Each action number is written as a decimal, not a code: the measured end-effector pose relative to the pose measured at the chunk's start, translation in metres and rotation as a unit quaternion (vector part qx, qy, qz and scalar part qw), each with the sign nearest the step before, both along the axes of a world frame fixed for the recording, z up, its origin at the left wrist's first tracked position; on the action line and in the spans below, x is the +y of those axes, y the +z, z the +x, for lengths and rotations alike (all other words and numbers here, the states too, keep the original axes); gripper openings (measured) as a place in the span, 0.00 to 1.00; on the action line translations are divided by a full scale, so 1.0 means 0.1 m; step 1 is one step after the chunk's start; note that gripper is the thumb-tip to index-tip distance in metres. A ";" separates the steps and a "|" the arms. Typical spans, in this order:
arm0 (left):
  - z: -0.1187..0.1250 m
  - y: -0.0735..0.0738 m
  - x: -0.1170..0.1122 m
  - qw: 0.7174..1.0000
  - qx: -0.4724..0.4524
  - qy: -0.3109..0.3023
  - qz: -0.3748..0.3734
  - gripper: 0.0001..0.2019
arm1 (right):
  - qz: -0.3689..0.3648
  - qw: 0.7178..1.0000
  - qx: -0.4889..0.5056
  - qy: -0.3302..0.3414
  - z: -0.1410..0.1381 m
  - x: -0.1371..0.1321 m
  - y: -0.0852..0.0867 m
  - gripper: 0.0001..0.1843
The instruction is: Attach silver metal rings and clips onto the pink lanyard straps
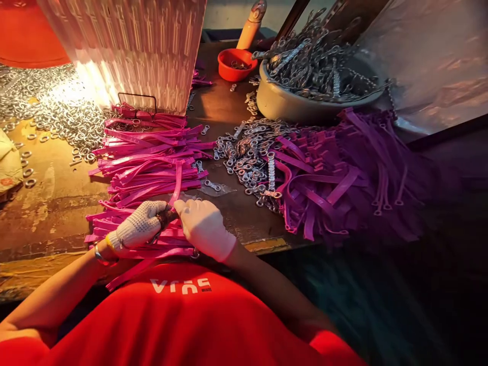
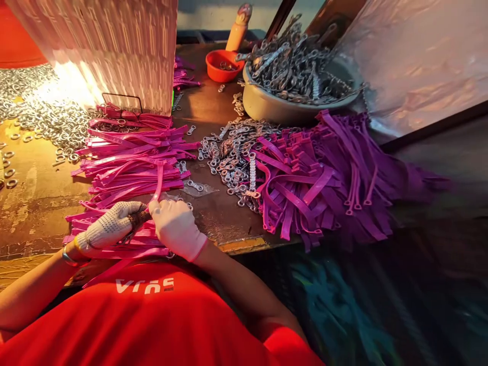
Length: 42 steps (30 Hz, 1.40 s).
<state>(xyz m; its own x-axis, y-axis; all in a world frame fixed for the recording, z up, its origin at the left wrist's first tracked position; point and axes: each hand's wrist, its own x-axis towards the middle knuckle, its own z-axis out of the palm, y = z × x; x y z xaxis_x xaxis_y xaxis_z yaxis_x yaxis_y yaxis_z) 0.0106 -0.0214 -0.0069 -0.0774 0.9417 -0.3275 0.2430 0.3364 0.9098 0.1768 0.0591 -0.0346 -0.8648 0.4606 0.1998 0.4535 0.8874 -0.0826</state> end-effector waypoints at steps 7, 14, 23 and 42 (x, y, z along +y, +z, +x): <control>0.07 -0.18 -0.06 0.999 -0.010 -0.010 0.048 0.15 | -0.046 0.998 0.036 -0.031 -0.03 -0.03 -0.03 0.17; 0.07 -0.15 -0.16 0.999 -0.020 0.045 0.012 0.15 | -0.280 0.959 -0.036 -0.013 0.03 0.12 0.28 0.30; 0.08 -0.32 -0.21 0.997 0.072 -0.005 0.038 0.11 | -0.097 0.979 -0.171 0.054 -0.02 -0.04 0.01 0.17; -0.43 0.19 -0.15 0.851 -0.333 0.398 -0.083 0.08 | -0.133 0.968 -0.103 -0.189 0.14 1.36 0.20 0.25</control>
<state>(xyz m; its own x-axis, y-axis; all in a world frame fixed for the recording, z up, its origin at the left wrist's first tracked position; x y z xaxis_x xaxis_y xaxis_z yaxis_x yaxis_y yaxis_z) -0.0323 -0.0363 0.0120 -0.4144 0.6146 -0.6712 -0.6729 0.2897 0.6807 0.1909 0.1950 -0.0145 -0.6342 0.7625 -0.1281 0.7720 0.6154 -0.1587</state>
